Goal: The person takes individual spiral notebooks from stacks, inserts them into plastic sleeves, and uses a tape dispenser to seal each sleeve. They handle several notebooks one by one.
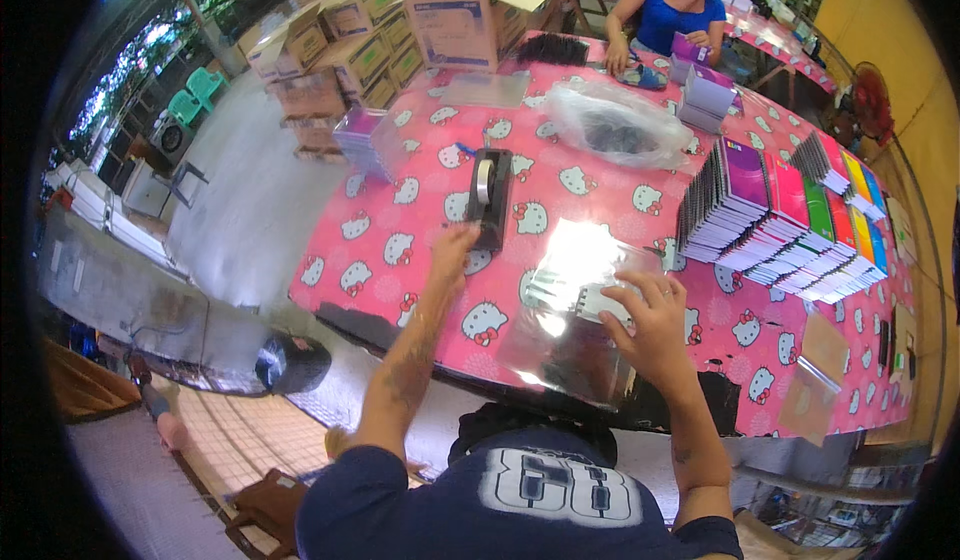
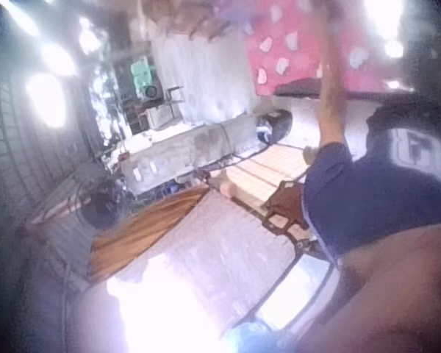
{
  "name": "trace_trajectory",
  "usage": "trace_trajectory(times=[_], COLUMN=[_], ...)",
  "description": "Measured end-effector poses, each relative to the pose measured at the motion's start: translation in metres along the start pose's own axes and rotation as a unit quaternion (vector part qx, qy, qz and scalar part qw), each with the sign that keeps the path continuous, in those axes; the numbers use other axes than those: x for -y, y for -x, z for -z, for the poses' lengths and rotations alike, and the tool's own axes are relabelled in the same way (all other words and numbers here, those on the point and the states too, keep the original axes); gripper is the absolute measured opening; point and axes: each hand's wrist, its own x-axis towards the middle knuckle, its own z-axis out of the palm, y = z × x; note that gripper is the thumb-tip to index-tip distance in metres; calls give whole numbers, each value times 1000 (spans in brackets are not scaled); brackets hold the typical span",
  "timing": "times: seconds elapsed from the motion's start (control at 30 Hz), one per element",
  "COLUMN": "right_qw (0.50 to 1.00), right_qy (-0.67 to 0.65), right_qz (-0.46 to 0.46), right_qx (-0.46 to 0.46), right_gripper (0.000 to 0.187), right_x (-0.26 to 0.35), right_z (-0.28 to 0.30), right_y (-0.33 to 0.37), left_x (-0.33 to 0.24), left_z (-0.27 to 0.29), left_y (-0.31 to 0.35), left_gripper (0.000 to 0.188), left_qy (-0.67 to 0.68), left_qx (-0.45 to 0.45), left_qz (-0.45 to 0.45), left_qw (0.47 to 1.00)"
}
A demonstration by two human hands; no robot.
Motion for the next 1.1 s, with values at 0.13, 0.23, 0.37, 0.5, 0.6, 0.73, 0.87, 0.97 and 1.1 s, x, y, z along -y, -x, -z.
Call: trace_trajectory(times=[0.13, 0.23, 0.37, 0.5, 0.6, 0.73, 0.87, 0.97, 1.1], right_qw=[1000, 998, 995, 994, 994, 992, 966, 989, 996], right_qy=[23, 59, 86, 83, 59, 96, -134, -134, -75], right_qz=[2, -35, -59, -66, -85, -79, -208, -56, 4], right_qx=[7, -11, 2, 30, 45, 18, -78, 26, 52], right_gripper=[33, 37, 38, 35, 36, 39, 49, 55, 50], right_x=[22, 18, 30, 32, 30, 25, -42, -58, -58], right_z=[-12, -13, -23, -32, -33, -10, -5, -44, -50], right_y=[-9, -3, -3, -10, -10, -2, 44, 58, 56], left_x=[11, -45, -69, -79, -93, -95, -97, -81, -53], left_z=[31, 8, -39, -93, -116, -109, -124, -143, -159], left_y=[8, 10, 62, 75, 72, 54, 64, 73, 77], left_gripper=[15, 12, 13, 19, 26, 25, 16, 14, 21], left_qy=[-138, -571, -254, -179, -295, -268, -278, -299, -312], left_qx=[-25, 4, 263, 476, 485, 519, 498, 460, 403], left_qz=[3, -129, -246, -241, -232, -364, -369, -414, -509], left_qw=[990, 811, 898, 827, 790, 725, 734, 726, 694])
